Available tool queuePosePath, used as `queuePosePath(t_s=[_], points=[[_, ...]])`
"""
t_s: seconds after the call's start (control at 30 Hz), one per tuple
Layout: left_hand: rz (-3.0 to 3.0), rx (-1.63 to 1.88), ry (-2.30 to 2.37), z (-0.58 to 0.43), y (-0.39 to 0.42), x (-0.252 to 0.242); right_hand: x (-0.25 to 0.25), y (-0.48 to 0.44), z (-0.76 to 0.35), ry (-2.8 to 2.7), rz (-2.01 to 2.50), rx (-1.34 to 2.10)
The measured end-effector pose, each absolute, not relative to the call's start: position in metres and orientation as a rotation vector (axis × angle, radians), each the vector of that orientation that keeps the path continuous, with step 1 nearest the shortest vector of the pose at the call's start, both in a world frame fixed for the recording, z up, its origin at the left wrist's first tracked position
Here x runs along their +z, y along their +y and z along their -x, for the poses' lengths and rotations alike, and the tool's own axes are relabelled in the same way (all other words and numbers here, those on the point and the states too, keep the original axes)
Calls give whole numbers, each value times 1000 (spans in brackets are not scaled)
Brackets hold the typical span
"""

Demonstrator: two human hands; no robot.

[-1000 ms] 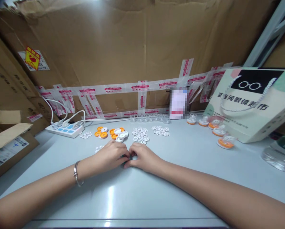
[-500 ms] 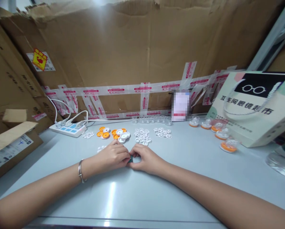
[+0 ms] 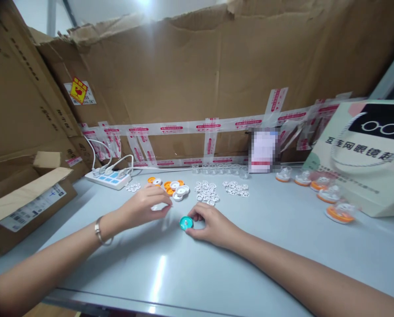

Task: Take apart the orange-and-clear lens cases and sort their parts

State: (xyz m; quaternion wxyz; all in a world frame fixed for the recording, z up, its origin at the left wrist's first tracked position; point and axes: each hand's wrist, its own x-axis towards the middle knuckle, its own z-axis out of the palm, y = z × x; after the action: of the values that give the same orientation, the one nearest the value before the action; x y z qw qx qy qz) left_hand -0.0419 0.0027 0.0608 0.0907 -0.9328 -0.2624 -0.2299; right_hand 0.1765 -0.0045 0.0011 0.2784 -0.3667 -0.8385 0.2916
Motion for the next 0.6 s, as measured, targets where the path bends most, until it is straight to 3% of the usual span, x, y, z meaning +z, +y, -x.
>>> queuePosePath(t_s=[0.23,0.6], points=[[2736,-491,-779,103,15,51,5,-6,-175,-2258,1037,799],[2692,-145,-495,100,3,51,1,-4,-176,-2243,1001,773]])
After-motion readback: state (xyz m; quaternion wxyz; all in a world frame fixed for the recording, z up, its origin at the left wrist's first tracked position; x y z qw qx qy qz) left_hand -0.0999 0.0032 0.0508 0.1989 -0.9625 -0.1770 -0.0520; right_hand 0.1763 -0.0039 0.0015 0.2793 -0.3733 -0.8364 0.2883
